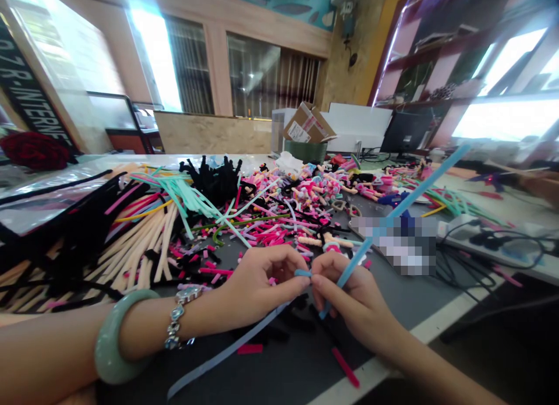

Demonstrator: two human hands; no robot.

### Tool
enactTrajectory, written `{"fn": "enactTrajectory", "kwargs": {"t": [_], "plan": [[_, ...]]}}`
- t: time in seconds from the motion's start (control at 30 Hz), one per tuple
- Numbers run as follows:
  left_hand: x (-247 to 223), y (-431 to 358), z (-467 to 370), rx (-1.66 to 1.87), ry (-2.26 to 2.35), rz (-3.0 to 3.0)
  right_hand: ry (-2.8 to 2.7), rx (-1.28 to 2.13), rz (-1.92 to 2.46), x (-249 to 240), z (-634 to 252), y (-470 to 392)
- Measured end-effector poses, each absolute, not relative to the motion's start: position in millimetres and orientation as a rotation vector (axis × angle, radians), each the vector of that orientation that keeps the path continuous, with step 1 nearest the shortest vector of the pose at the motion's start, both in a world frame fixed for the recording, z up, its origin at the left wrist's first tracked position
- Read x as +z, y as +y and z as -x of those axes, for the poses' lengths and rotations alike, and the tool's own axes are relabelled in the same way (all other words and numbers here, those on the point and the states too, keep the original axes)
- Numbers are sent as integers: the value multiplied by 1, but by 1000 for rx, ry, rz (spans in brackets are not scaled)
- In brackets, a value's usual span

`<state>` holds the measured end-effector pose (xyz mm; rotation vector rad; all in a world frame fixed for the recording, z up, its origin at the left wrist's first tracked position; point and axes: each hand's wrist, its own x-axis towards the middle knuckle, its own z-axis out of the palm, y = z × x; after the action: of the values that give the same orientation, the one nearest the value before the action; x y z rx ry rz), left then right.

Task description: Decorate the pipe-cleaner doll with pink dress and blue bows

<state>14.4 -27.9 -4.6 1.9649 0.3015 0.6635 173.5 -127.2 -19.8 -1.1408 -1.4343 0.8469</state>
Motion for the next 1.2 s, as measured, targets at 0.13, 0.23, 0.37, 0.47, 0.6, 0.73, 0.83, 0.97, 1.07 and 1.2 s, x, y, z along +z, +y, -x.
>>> {"fn": "enactTrajectory", "kwargs": {"t": [0.13,0.23,0.37,0.47,0.6,0.73,0.83,0.97,1.07,1.2], "plan": [[-6,-27,-14,667,303,-1963,-1437,850,1152,-21,-174,-128],[-6,-27,-14,667,303,-1960,-1439,848,1153,-21,-174,-128],[-5,-28,-15,665,312,-1921,-1433,852,1167,-18,-174,-127],[-5,-28,-17,630,340,-1814,-1418,837,1192,-17,-173,-127],[-5,-29,-20,587,374,-1646,-1369,818,1221,-17,-174,-127],[-6,-28,-21,583,407,-1576,-1244,735,1233,-18,-176,-123],[-8,-27,-22,576,420,-1531,-1160,713,1182,-20,-177,-121],[-9,-26,-22,561,390,-1483,-1178,730,1152,-22,-178,-121],[-9,-26,-24,576,383,-1481,-1275,723,1223,-21,-177,-121],[-8,-27,-26,644,416,-1431,-1374,761,1247,-17,-175,-120]]}}
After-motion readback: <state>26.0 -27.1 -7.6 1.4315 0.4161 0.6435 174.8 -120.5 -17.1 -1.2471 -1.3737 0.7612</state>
